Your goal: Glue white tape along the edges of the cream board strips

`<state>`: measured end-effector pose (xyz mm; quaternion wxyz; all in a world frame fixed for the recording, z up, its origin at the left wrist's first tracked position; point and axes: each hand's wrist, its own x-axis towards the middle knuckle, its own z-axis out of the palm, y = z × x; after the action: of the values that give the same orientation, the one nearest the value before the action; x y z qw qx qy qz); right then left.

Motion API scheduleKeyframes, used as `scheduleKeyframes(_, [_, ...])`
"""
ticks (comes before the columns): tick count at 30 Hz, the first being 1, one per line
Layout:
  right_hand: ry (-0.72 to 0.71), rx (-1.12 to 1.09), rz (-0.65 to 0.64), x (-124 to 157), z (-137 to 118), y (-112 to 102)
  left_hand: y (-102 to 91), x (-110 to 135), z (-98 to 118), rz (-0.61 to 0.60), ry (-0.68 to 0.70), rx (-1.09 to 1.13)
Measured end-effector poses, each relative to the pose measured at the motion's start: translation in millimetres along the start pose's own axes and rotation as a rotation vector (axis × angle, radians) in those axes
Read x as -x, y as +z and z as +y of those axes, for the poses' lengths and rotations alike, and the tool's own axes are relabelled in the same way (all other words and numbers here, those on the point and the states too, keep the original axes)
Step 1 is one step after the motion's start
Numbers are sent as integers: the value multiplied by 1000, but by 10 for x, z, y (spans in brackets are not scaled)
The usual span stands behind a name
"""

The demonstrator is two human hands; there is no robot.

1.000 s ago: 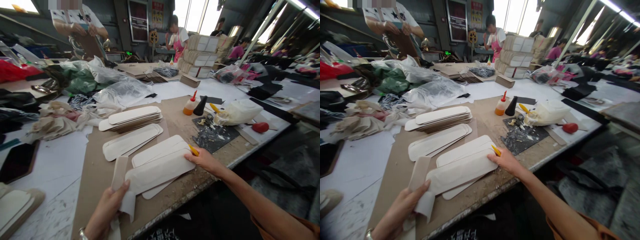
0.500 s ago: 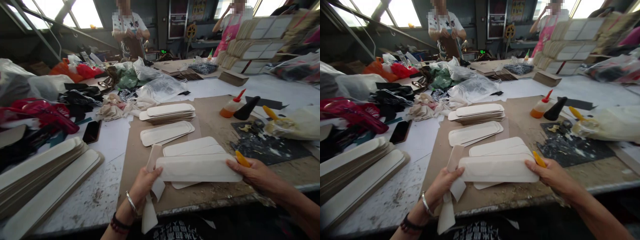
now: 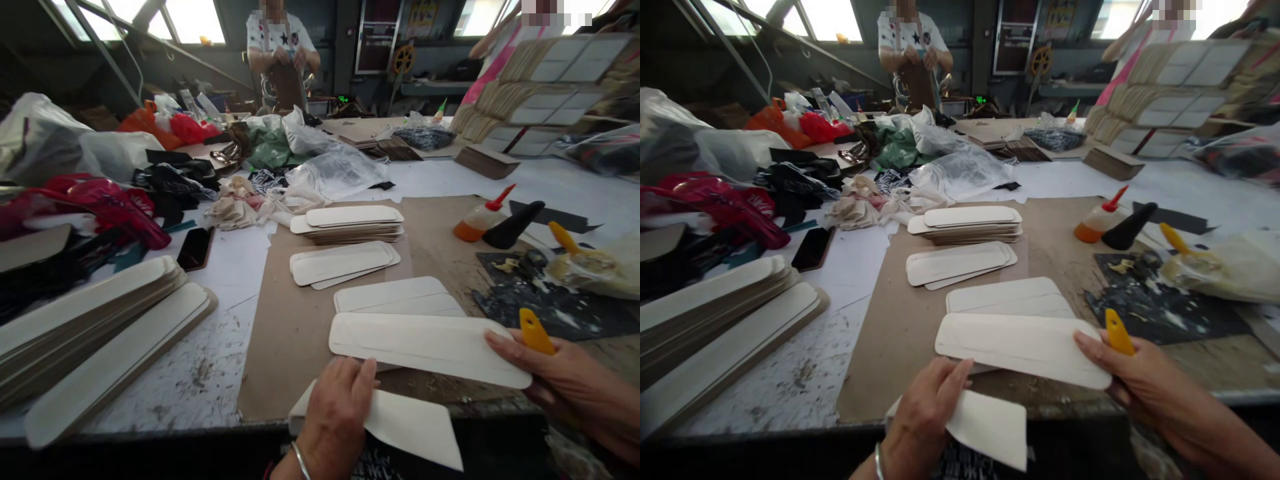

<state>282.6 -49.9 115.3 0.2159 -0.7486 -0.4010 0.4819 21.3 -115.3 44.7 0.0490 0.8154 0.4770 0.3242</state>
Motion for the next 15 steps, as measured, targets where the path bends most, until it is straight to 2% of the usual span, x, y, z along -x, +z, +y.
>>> scheduleKeyframes(3, [34,-84,-40,55,140,140,115,-79,109,60,126,-27])
scheduleKeyframes(6, [37,-129,-28,22,397,330,265,-105,160,-24,227,-23])
scheduleKeyframes(11, [70,-153,-54,-77,749,488,490,-45,131,-263,171,35])
scheduleKeyframes(15, [104,-131,-68,-108,817,489,489,-15,10,-325,117,29])
